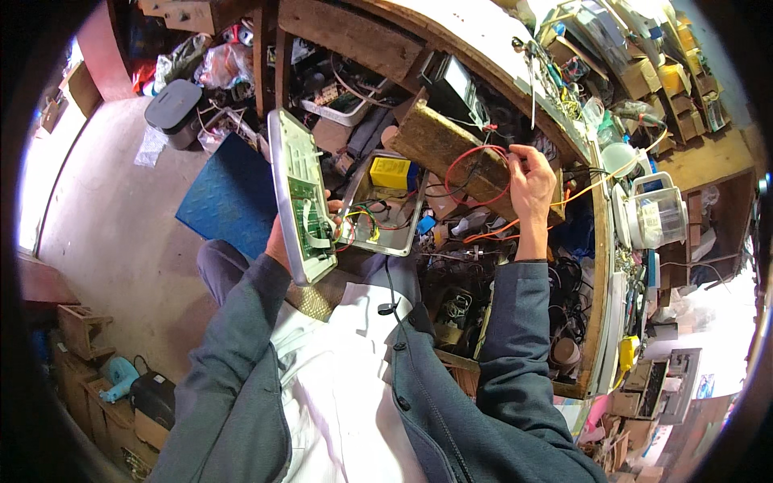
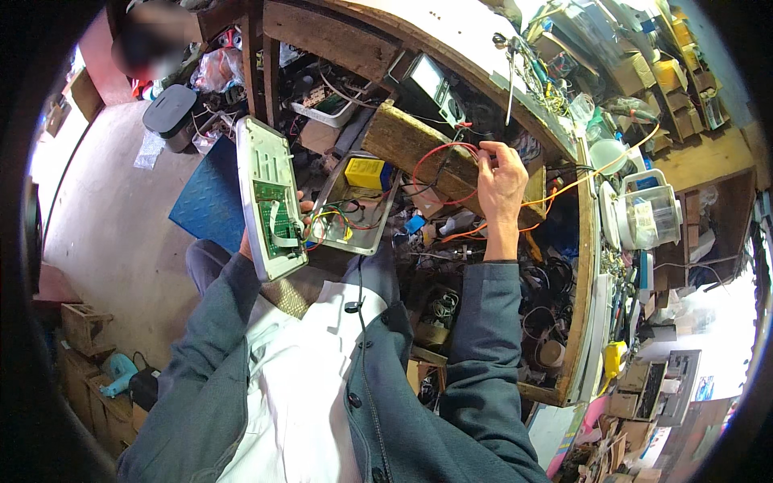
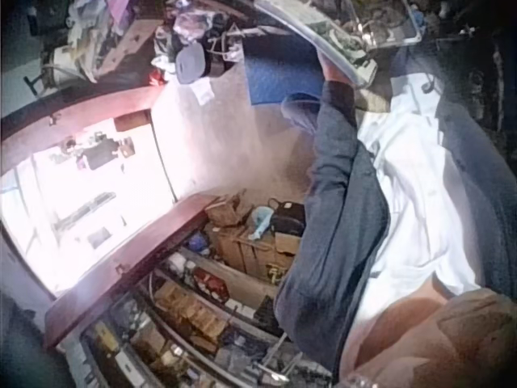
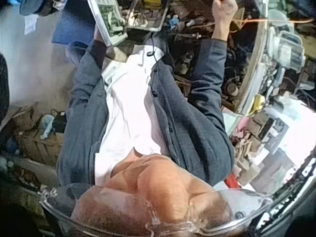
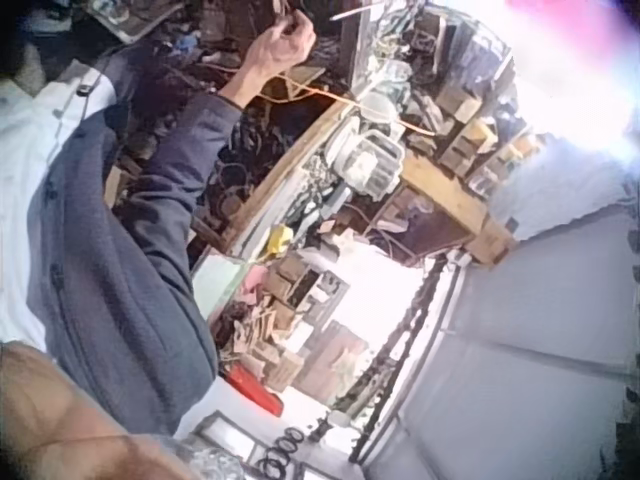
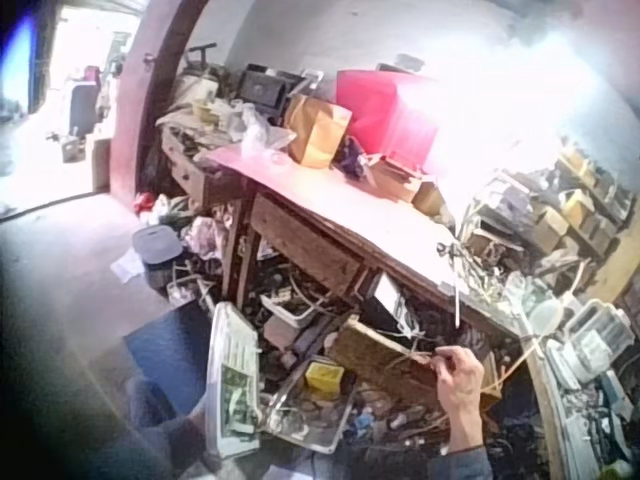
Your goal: The person sits on the floor and uses a soldering iron to work on wires inside a small electronic device. They then use a multimeter to test connections on the circuit board and a screwdriver to adjust components.
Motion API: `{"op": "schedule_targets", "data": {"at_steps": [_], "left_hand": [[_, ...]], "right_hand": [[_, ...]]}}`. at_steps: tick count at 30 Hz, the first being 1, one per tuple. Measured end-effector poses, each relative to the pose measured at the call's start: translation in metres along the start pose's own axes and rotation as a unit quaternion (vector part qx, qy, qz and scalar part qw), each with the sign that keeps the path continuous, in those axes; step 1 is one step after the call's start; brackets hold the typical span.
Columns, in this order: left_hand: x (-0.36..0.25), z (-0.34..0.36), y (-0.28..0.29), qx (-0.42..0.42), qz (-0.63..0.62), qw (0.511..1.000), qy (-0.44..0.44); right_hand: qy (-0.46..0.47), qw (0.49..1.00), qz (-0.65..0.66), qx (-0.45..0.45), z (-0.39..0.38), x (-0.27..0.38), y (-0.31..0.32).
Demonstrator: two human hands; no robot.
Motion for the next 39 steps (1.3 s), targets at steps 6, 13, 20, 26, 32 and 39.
{"op": "schedule_targets", "data": {"at_steps": [6,13,20,26,32,39], "left_hand": [[-0.001,0.005,-0.002,-0.012,-0.01,1.0,0.006],[-0.007,0.018,0.04,0.106,0.019,0.994,0.012],[-0.006,0.016,0.033,0.189,-0.041,0.981,0.033],[-0.011,0.011,0.02,0.217,-0.109,0.967,0.081],[-0.015,0.008,0.002,0.151,-0.057,0.986,0.035],[-0.014,0.014,0.008,0.156,-0.086,0.982,0.058]], "right_hand": [[0.014,1.0,-0.02,0.009,0.0,-0.009,-0.011],[0.031,0.998,-0.053,0.019,-0.002,-0.009,-0.014],[0.025,0.999,-0.036,0.011,-0.006,-0.008,-0.016],[0.007,0.998,-0.009,-0.055,-0.013,-0.017,-0.027],[-0.004,0.997,-0.026,-0.078,-0.018,-0.013,-0.034],[0.027,0.994,-0.035,-0.1,-0.02,-0.016,-0.037]]}}
Point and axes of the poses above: each hand's wrist, its own z-axis towards the middle knuckle, its own y-axis out of the back of the hand, x = y × z, the point moved 1 cm from there along z, towards the middle knuckle, and after that the axes turned 1 degree about z, right-handed, at the moved point
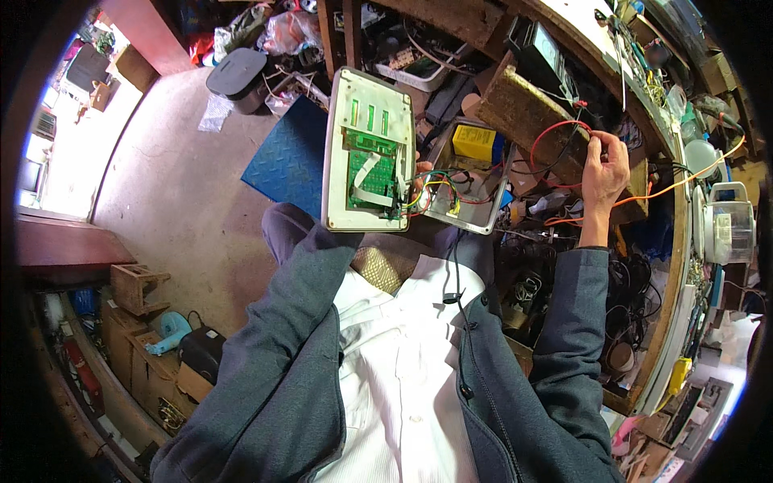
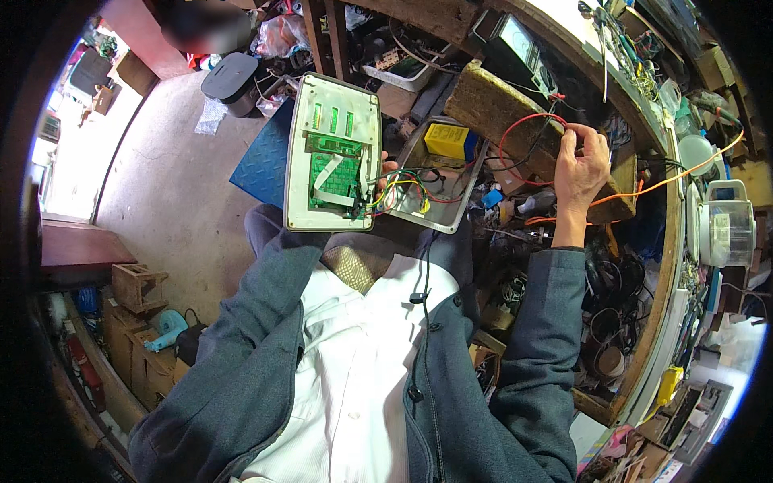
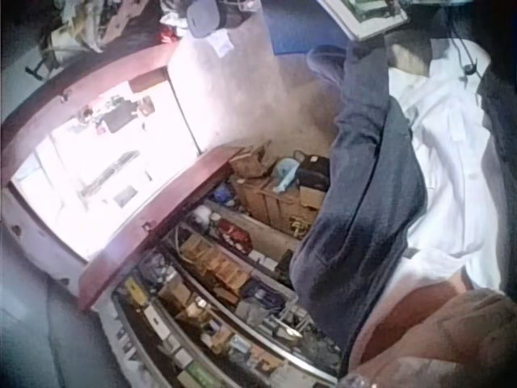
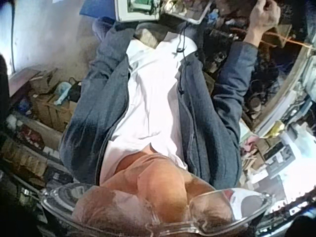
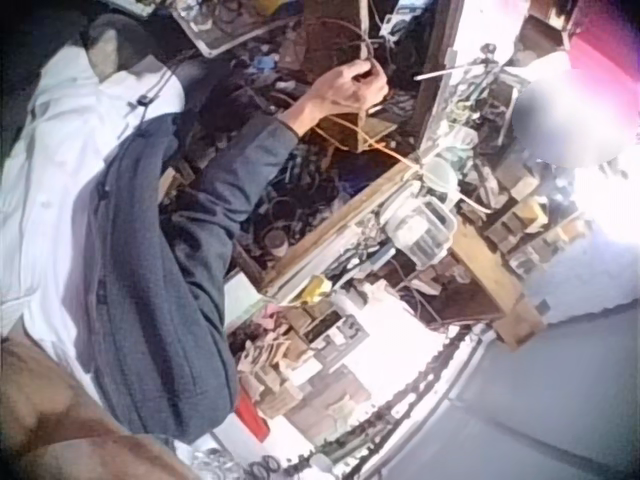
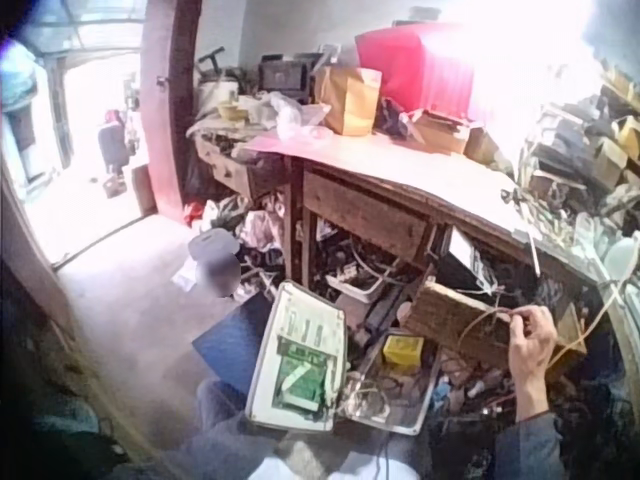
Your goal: The person sits on the floor and uses a soldering iron to work on wires inside a small electronic device. They then use a multimeter to test connections on the circuit board and a screwdriver to adjust components.
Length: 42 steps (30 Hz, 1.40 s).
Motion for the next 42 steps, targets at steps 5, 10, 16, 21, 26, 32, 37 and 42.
{"op": "schedule_targets", "data": {"at_steps": [5,10,16,21,26,32,37,42], "left_hand": [[0.003,0.001,-0.006,-0.003,-0.005,1.0,0.001],[-0.003,-0.003,-0.004,-0.009,0.041,0.999,-0.023],[0.001,-0.006,0.007,-0.044,0.158,0.983,-0.082],[0.001,-0.013,0.005,-0.052,0.226,0.969,-0.084],[0.002,-0.01,0.005,-0.045,0.163,0.984,-0.055],[0.007,-0.004,-0.001,-0.053,0.13,0.987,-0.072],[0.007,-0.005,-0.002,-0.073,0.13,0.986,-0.077],[0.006,-0.006,-0.005,-0.045,0.139,0.986,-0.078]], "right_hand": [[-0.03,0.999,0.03,0.016,0.001,-0.002,0.008],[-0.022,0.992,0.119,-0.036,-0.022,0.054,0.016],[0.001,0.937,0.233,0.262,-0.117,0.15,-0.019],[0.056,0.926,0.136,0.348,-0.144,0.177,-0.029],[0.109,0.935,0.109,0.32,-0.146,0.181,-0.028],[0.183,0.938,0.052,0.29,-0.157,0.17,-0.036],[0.191,0.939,0.058,0.28,-0.161,0.17,-0.036],[0.183,0.945,0.057,0.264,-0.16,0.172,-0.035]]}}
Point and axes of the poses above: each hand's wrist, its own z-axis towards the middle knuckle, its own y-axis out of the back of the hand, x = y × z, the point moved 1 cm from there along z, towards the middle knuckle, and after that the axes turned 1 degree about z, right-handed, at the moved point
